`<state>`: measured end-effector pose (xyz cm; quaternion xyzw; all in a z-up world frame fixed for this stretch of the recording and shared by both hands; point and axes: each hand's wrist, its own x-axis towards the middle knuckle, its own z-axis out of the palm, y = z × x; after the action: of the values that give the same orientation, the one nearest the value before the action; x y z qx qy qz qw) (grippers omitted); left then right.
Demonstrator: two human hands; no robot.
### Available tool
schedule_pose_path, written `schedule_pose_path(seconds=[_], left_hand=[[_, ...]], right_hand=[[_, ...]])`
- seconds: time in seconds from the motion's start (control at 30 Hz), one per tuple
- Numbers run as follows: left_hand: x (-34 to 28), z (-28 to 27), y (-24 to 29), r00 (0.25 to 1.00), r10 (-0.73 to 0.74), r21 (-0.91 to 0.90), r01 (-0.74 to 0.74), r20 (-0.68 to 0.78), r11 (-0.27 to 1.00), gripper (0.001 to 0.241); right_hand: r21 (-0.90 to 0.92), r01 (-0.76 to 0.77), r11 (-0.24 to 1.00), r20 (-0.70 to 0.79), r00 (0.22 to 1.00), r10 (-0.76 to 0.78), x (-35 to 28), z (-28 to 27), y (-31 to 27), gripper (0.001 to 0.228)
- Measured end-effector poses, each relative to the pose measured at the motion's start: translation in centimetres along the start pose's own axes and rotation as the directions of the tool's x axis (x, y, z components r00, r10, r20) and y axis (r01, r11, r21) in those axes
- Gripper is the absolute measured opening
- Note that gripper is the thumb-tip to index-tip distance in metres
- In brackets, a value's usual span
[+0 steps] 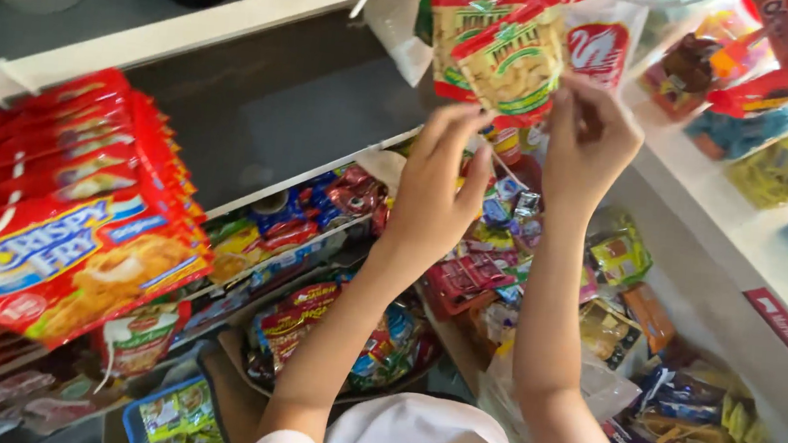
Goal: Wiping down and organizing food packets on shelves in a grocery store.
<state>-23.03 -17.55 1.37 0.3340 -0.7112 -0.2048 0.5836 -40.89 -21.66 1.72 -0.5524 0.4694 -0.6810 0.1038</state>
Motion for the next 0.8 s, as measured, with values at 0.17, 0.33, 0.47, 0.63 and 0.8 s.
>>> schedule_pose_path(seconds=[0.17,0.33,0.47,0.63,0.8], left_hand=[[6.4,5.5,-1.5,0.990,0.134,0.030,-0.133,-0.032,0.991,0.037],[9.8,9.7,-5.5,0.982,0.178,0.063,-0.174,-0.061,0.983,0.057],[10.6,11.4,-6.5,0.983,0.185,0.117,-0.183,-0.009,0.976,0.063],[10.7,11.3,-5.9,0.999,0.034,0.227,-0.040,0.028,0.973,0.059],[10.7,11.2,-6.1,0.999,0.012,0.287,-0.023,0.038,0.958,0.062]], right_hand=[[0.163,0.111,0.980,0.037,0.992,-0.119,6.7,0.9,2.8,0.019],[0.129,0.163,0.978,0.063,0.983,-0.172,9.8,2.9,3.2,0.016],[-0.127,0.251,0.960,0.038,0.968,-0.248,10.9,2.9,3.4,0.014],[-0.188,0.397,0.898,0.111,0.917,-0.383,11.6,2.9,3.7,0.015],[-0.299,0.418,0.858,0.065,0.906,-0.419,11.1,3.1,4.6,0.014]])
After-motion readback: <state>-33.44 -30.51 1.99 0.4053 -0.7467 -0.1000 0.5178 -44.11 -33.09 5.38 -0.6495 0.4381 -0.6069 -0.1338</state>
